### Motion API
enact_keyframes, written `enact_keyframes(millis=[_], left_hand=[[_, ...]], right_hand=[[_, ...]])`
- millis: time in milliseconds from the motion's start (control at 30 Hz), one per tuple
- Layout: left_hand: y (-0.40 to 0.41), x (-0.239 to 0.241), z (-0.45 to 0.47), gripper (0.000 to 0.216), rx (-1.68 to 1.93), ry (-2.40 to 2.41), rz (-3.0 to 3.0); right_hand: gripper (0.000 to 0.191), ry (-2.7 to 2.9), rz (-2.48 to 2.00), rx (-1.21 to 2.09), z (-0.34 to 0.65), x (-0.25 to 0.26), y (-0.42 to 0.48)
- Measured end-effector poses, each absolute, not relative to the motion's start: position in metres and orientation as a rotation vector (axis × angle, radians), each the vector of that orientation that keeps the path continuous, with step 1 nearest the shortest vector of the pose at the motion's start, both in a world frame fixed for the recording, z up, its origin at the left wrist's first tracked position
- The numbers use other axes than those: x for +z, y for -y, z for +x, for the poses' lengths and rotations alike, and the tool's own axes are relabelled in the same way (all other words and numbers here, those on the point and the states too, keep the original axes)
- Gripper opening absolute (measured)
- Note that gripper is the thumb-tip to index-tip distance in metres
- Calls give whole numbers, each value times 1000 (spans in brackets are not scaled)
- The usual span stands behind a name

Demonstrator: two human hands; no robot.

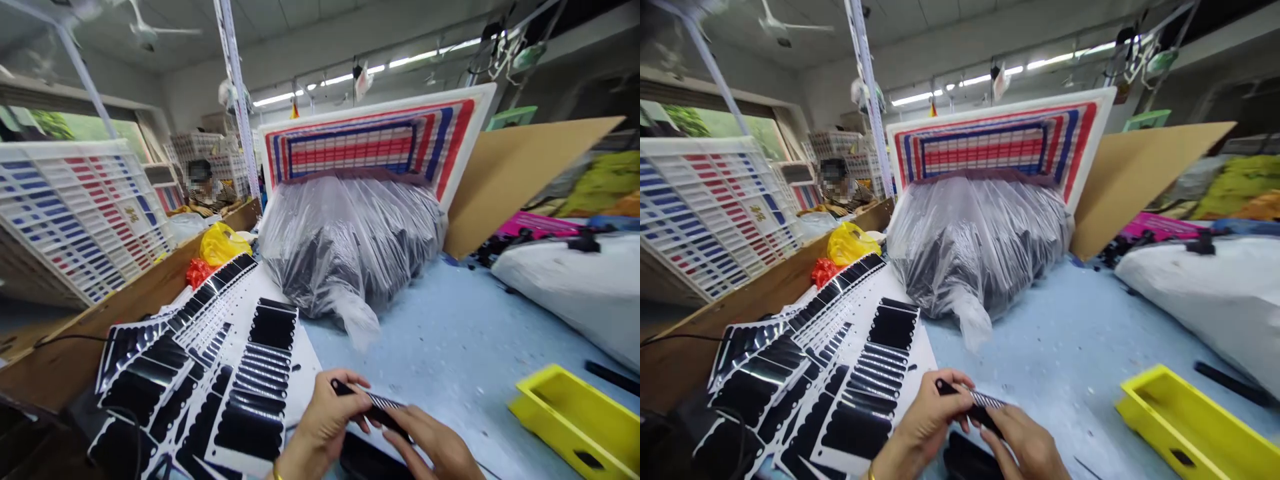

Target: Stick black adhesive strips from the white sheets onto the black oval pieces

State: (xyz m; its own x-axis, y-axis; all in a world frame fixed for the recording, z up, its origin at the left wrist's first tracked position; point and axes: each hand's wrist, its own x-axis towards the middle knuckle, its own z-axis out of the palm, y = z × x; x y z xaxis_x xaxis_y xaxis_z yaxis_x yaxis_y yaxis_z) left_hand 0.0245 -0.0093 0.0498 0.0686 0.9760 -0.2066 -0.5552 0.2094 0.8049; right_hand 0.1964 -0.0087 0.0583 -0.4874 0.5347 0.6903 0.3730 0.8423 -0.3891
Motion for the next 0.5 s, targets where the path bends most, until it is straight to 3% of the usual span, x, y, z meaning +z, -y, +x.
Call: enact_keyframes(millis=[333, 500], left_hand=[[14, 59, 15, 47, 1186, -836, 684], [2, 51, -17, 49, 1203, -1160, 923]], right_hand=[[27, 2245, -839, 375, 192, 68, 12], [24, 2144, -1118, 499, 226, 79, -1]])
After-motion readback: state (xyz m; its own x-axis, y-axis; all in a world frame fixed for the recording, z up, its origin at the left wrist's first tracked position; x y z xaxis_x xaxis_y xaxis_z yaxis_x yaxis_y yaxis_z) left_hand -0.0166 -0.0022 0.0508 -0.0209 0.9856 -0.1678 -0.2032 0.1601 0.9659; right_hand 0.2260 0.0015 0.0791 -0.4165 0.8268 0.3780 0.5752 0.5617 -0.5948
